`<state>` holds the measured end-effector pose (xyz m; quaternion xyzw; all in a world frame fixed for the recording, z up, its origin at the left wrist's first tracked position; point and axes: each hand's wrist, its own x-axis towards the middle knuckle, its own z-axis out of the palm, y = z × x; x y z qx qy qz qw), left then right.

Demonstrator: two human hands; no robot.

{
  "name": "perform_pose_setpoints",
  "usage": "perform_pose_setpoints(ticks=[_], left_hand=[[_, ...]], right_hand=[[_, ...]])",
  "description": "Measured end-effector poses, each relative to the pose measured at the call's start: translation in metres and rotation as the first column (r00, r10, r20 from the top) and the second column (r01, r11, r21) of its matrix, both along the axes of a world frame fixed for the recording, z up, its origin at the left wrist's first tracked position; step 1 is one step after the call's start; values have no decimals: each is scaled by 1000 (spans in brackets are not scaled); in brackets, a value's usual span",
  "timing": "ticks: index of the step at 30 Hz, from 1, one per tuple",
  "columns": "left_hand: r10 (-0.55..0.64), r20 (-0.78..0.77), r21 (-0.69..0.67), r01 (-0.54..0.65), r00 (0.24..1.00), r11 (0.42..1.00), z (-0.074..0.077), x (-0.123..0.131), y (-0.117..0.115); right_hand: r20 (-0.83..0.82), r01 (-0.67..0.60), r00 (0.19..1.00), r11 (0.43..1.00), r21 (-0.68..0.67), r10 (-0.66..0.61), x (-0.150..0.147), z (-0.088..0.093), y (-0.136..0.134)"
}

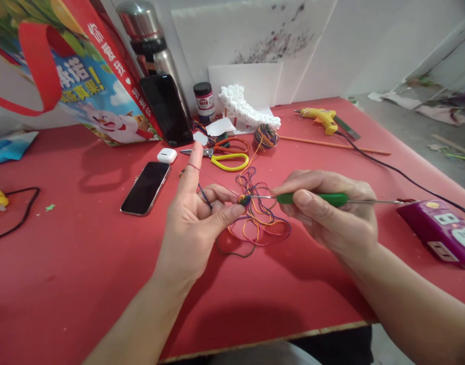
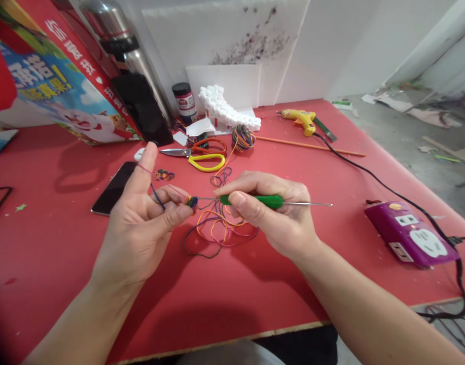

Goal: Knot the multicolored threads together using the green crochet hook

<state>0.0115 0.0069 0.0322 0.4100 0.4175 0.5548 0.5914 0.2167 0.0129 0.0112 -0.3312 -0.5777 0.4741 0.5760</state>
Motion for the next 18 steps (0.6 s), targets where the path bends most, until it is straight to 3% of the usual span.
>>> perform_pose_setpoints(ticks=[7, 13, 18], left_hand=[[-40, -17, 13, 41, 999, 999, 0, 0, -1], [-124, 3, -19, 124, 992, 992, 2, 0, -2], [-185, 51, -33, 187, 981, 982, -1, 0, -3]], right_hand=[[-24, -65, 998, 998, -21, 65, 6, 6, 4], [-137, -142, 983, 977, -158, 120, 8, 10, 8], [-226, -255, 955, 921, -294, 192, 5, 10, 11]])
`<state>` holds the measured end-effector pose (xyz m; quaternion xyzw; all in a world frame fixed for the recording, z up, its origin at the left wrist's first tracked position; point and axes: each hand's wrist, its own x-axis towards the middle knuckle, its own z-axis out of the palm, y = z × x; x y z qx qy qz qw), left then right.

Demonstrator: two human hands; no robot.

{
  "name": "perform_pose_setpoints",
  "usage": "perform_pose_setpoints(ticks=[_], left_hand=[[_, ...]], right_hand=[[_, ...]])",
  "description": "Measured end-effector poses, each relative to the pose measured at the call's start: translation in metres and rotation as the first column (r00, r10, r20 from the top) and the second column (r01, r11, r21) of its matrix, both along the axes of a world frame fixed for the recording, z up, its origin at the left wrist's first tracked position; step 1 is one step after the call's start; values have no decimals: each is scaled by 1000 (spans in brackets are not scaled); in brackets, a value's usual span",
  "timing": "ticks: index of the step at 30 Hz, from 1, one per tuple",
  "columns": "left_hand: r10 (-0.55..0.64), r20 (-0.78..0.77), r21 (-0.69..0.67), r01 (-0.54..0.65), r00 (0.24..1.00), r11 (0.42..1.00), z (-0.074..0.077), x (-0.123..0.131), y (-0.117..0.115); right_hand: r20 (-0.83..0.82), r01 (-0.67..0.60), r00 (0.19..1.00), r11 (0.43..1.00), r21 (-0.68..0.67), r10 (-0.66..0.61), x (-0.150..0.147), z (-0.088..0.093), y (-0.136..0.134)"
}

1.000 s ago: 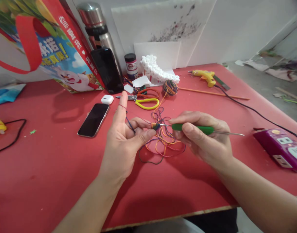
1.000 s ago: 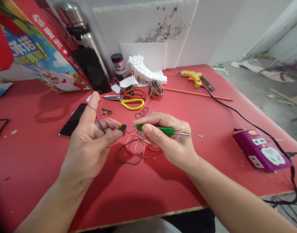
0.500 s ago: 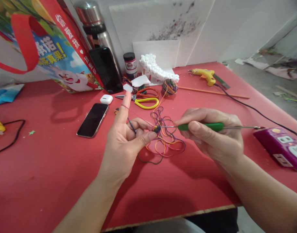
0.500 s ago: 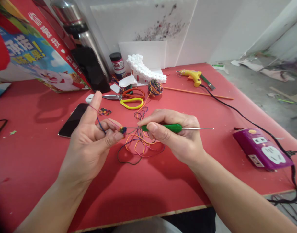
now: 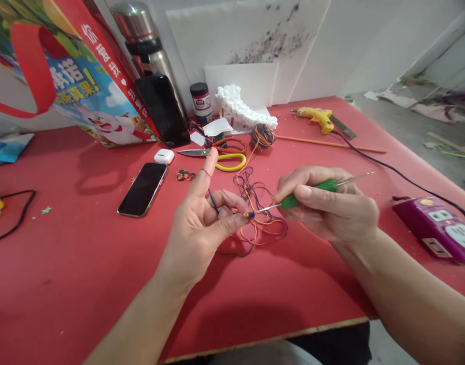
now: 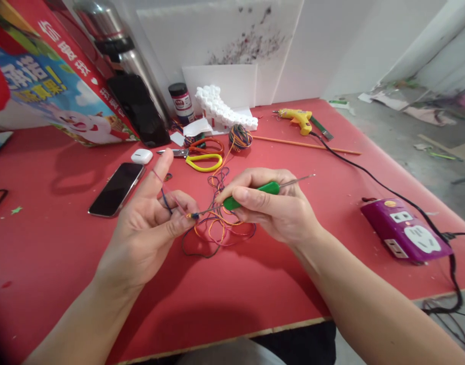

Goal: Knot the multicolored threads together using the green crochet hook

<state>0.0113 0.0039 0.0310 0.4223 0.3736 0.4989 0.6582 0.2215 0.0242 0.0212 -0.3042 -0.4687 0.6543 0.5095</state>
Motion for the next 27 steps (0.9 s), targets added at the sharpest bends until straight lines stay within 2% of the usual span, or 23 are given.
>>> perform_pose_setpoints(ticks=[4, 11, 14, 20, 27], left_hand=[[18, 35, -23, -17, 999, 1000, -1, 2, 0], [207, 45, -17, -207, 977, 978, -2, 5, 2], [240, 40, -19, -239, 970, 971, -3, 5, 3], [263, 8, -6, -263, 965, 965, -4, 5, 3], [279, -6, 32, -279, 960, 960, -2, 5, 2]], right_hand=[[-150, -100, 985, 991, -87, 86, -8, -3, 0], [-259, -54, 966, 972, -229, -7, -24, -5, -5], [-272, -46, 962, 963, -265, -29, -29, -7, -6], [-305, -74, 952, 959, -275, -14, -30, -9, -8], [-258, -20, 965, 973, -231, -41, -30, -8, -8]])
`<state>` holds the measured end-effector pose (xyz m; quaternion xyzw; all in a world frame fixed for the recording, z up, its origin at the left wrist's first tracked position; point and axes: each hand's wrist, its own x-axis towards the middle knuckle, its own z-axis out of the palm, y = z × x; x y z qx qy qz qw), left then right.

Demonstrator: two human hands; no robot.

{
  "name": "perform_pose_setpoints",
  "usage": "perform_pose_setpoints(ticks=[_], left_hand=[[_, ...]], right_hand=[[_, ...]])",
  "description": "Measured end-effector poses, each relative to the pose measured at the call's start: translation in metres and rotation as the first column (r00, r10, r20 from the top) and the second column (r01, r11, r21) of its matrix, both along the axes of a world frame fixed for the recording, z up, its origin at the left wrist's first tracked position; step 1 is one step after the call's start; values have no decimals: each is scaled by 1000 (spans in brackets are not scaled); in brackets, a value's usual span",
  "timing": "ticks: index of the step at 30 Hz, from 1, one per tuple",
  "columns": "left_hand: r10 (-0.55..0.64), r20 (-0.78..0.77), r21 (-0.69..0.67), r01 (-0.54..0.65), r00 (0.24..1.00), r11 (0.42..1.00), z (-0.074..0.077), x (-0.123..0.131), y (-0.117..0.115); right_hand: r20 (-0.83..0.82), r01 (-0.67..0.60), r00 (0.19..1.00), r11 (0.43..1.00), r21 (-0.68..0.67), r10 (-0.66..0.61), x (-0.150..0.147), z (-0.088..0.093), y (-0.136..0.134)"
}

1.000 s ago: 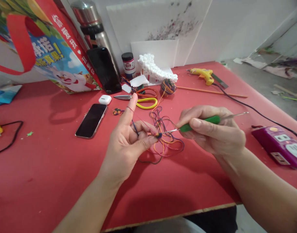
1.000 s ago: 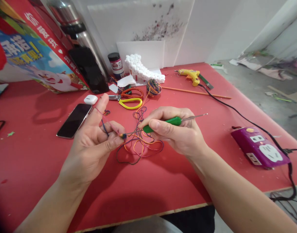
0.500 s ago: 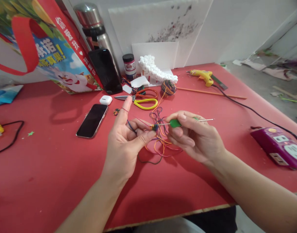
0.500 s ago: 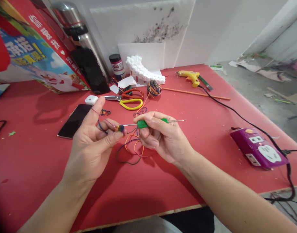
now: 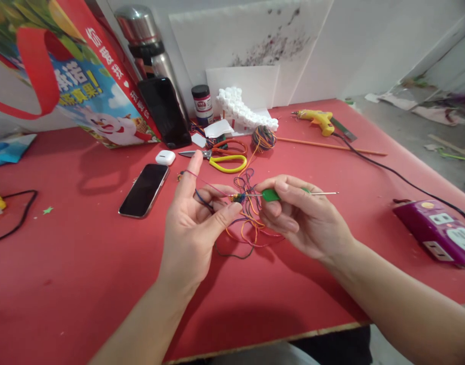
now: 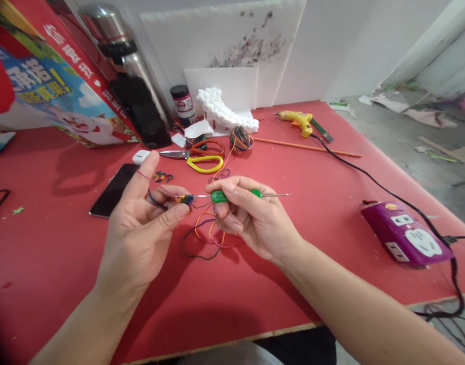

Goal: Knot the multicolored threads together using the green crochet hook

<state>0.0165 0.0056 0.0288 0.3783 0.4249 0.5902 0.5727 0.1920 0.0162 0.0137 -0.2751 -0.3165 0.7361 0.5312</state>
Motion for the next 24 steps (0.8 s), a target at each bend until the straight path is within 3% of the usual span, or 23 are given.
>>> perform_pose_setpoints(ticks=[4, 9, 13, 18, 24], left_hand=[[18, 25, 1, -18, 1000, 1000, -1, 0, 1], [-122, 137, -46, 129, 983, 990, -1, 0, 3], [-107, 198, -86, 126, 974, 988, -1, 6, -1], [-12, 179, -104, 31, 984, 994, -4, 11, -7], [-38, 207, -90, 58, 978, 994, -4, 7, -5]], right_hand=[[42, -2, 999, 999, 34, 0, -1, -2, -2], [48, -71, 997, 992, 100, 67, -2, -3, -8], [70, -40, 997, 989, 140, 30, -3, -2, -11], [-36, 62, 998, 997, 37, -61, -13, -3, -9], [-66, 53, 996, 998, -24, -55, -15, -8, -5]])
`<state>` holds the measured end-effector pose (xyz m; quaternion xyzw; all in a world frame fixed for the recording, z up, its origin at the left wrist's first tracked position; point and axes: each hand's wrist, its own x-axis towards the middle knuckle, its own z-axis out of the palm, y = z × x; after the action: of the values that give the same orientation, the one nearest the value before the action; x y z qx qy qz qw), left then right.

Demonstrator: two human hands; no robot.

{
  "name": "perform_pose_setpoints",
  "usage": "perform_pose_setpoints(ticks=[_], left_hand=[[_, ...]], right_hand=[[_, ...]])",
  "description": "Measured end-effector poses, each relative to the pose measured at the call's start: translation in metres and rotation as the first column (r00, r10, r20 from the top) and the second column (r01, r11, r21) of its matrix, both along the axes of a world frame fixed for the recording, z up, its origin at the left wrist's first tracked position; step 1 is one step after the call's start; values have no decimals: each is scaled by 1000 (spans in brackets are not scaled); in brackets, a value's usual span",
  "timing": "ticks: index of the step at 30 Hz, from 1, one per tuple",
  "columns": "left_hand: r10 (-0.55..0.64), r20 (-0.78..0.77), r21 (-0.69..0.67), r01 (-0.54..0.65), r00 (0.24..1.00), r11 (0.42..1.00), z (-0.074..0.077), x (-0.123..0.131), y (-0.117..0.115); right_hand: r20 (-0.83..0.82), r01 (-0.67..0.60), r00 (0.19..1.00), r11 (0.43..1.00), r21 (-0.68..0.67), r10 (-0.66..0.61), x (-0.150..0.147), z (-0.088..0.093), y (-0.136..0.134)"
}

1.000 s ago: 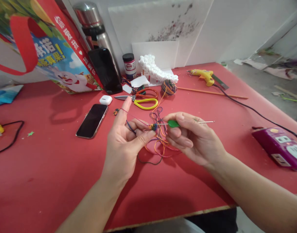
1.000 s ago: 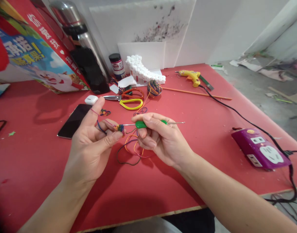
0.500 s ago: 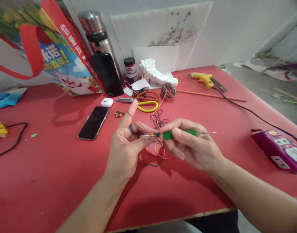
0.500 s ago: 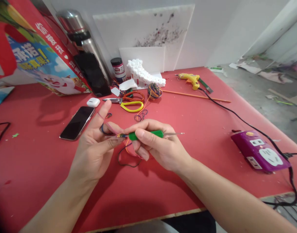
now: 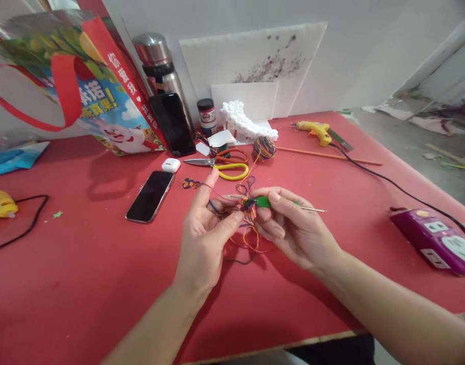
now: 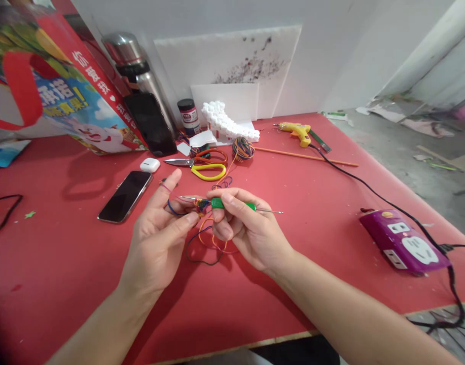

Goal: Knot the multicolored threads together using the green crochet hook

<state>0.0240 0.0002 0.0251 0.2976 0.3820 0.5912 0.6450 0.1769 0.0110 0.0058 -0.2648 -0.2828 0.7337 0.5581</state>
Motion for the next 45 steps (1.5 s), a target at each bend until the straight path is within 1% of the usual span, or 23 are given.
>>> perform_pose_setpoints(ticks=[2, 8, 10, 12, 14, 16, 18, 20, 23, 25, 27, 30, 34, 37, 40, 43, 45], left_hand=[[7, -4, 2, -7, 1000, 1000, 0, -1, 2], [32, -93, 9, -32, 995, 999, -2, -3, 8], [32, -82, -8, -33, 996, 999, -2, -2, 9], [33, -47, -22, -34, 998, 999, -2, -1, 9], [34, -7, -19, -34, 999, 999, 0, 1, 7], [32, 8, -11, -32, 999, 999, 2, 2, 5], [29, -9, -6, -29, 1000, 1000, 3, 2, 4], [17, -40, -13, -18, 999, 1000, 4, 1, 4], [5, -60, -14, -6, 998, 1000, 6, -2, 6], [9, -72, -1, -9, 997, 1000, 9, -4, 8], [9, -112, 12, -7, 994, 1000, 13, -6, 11], [-21, -218, 12, 24, 976, 1000, 20, -6, 17], [-36, -337, 23, 47, 941, 999, 24, -2, 26], [-36, -347, 61, 61, 937, 996, 19, 3, 31], [-38, -342, 88, 72, 939, 994, 8, 3, 33], [-59, -313, 141, 107, 948, 984, -3, -6, 36], [-67, -335, 174, 131, 940, 976, -8, -15, 40]], right_hand=[[10, -10, 1000, 1000, 4, 10, 1, -1, 1], [32, -36, 999, 999, 21, 35, -1, -5, 1], [37, -37, 999, 999, 38, 36, 0, -6, 0], [57, -44, 998, 996, 83, 39, 2, -4, -1], [87, -57, 995, 988, 144, 45, 4, -2, -2], [84, -53, 996, 985, 167, 40, 4, 0, -2], [40, -37, 999, 991, 126, 32, 3, 1, -1], [-20, -28, 999, 998, 53, 29, 1, 1, 2], [-96, -60, 994, 997, -41, 56, -1, -2, 7], [-134, -82, 989, 993, -80, 71, 0, -4, 9], [-168, -95, 983, 991, -98, 78, 0, -5, 10], [-215, -106, 973, 988, -109, 81, 0, -4, 11], [-245, -74, 968, 993, -90, 50, -1, -2, 10], [-235, -33, 972, 998, -51, 20, -2, -2, 11], [-202, -14, 979, 1000, -13, 11, -1, -3, 14], [-191, -37, 981, 999, -3, 35, 5, -2, 17], [-175, -57, 983, 998, 4, 57, 11, -1, 19]])
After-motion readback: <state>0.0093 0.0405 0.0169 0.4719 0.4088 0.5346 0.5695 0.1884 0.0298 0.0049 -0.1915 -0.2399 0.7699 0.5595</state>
